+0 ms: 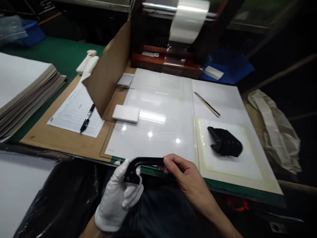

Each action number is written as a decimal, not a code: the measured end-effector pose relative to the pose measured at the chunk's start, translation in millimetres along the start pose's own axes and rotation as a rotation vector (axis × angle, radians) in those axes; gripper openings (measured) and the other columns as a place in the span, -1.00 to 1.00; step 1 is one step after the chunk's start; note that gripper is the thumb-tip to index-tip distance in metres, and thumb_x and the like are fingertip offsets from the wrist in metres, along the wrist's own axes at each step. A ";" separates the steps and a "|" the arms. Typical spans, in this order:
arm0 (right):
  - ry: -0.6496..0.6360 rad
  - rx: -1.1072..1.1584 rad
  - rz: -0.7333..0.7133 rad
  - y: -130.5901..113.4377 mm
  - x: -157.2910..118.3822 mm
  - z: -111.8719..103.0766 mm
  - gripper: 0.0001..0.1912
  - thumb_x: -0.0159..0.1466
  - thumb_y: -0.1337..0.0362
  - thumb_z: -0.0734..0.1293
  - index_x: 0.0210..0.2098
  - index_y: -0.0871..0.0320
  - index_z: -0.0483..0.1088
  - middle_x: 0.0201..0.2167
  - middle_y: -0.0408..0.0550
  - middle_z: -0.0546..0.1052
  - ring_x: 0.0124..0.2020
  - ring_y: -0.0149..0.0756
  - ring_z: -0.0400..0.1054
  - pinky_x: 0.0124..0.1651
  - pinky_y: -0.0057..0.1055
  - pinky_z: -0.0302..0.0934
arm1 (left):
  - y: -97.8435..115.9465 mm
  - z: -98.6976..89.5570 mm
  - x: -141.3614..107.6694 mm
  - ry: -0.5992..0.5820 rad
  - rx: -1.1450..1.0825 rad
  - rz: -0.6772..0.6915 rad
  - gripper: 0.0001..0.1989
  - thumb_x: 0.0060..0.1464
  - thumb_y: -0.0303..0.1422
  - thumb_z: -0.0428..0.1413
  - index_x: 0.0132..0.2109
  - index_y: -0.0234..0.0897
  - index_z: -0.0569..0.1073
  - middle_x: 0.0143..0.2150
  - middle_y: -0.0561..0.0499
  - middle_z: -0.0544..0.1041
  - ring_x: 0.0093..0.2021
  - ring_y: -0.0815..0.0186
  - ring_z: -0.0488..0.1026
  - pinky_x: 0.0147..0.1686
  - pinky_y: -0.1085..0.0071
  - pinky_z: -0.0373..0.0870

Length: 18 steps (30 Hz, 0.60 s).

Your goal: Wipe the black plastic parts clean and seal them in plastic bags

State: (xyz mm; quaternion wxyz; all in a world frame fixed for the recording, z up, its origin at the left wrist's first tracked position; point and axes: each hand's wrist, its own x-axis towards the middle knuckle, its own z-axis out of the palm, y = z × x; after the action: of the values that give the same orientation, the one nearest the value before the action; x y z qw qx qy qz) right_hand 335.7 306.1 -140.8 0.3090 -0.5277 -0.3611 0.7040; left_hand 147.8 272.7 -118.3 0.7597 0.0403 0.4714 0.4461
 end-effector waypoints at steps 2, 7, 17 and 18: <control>0.002 0.012 0.035 0.8 4.1 9.1 -0.57 0.27 -0.14 0.39 -0.39 0.12 0.48 -0.43 -0.18 0.44 -0.32 -0.35 0.30 -0.17 -0.43 0.19 | 6.4 -9.4 0.4 0.001 0.022 -0.001 -0.53 0.11 0.04 0.20 -0.39 -0.35 0.56 -0.79 0.25 0.00 -0.78 0.56 -0.14 -0.78 0.59 -0.17; 0.034 -0.122 -0.035 -3.8 16.6 18.1 -0.61 0.29 -0.08 0.40 -0.40 0.13 0.49 -0.43 -0.15 0.43 -0.35 -0.34 0.30 -0.26 -0.43 0.22 | 21.4 -24.6 -1.3 0.181 0.477 0.162 -0.50 0.23 0.05 0.08 -0.39 -0.30 0.51 -0.66 0.10 0.35 -0.64 0.47 0.26 -0.57 0.55 0.24; -0.005 -0.851 -0.834 -68.5 177.6 82.3 -0.49 0.38 0.06 0.35 0.26 0.10 0.34 0.27 0.08 0.40 0.29 -0.02 0.25 0.32 0.01 0.17 | 64.8 -39.6 -20.5 0.612 0.254 0.339 -0.55 0.07 0.00 0.23 -0.16 -0.34 0.58 -0.36 -0.15 0.67 -0.52 0.14 0.59 -0.56 0.34 0.52; -0.043 -0.965 -0.892 -66.6 187.4 90.2 -0.45 0.38 0.09 0.36 0.29 0.13 0.31 0.32 0.12 0.34 0.34 0.02 0.18 0.35 0.04 0.13 | 68.8 -39.6 -23.0 0.622 0.244 0.340 -0.57 0.08 -0.02 0.23 -0.17 -0.34 0.57 -0.38 -0.15 0.67 -0.53 0.15 0.58 -0.58 0.36 0.51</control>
State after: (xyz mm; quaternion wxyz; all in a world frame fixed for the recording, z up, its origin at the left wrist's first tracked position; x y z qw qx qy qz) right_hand 204.9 479.1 -166.3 0.2924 -0.3925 -0.8267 0.2777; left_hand 70.4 283.2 -91.4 0.4849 0.0709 0.7158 0.4974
